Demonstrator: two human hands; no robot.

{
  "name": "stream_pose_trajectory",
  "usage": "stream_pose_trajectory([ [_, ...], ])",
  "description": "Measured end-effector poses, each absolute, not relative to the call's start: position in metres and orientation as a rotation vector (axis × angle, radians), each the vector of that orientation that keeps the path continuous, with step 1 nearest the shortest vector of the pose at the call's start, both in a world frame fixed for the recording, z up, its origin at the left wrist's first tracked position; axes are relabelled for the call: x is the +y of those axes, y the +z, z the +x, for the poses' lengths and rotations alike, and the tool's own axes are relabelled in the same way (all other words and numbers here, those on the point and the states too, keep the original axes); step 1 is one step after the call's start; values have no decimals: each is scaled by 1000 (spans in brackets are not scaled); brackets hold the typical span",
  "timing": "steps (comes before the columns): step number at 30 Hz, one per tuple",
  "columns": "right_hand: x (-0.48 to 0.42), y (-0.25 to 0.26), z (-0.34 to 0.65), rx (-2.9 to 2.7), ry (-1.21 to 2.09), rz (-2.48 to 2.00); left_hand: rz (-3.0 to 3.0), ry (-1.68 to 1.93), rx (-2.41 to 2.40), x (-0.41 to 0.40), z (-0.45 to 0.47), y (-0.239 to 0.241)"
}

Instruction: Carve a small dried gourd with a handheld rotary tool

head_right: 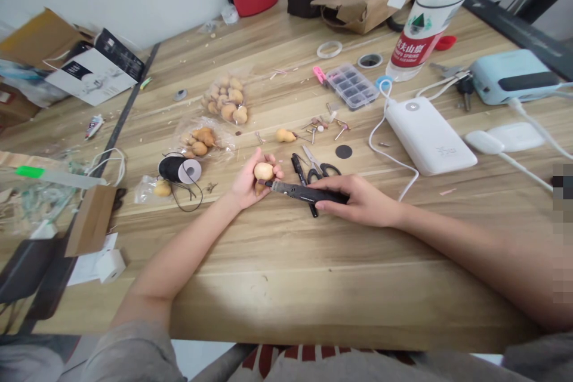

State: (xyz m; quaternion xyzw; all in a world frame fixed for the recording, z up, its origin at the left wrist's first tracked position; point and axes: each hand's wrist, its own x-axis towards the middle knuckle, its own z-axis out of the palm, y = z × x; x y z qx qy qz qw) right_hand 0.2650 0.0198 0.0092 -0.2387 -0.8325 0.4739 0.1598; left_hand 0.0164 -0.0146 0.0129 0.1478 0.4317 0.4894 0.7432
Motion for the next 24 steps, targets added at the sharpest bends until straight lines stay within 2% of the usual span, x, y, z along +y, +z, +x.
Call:
stream_pose_trajectory([
  [24,21,9,266,-2390,1342,-684,312,1082,924,-13,15,12],
])
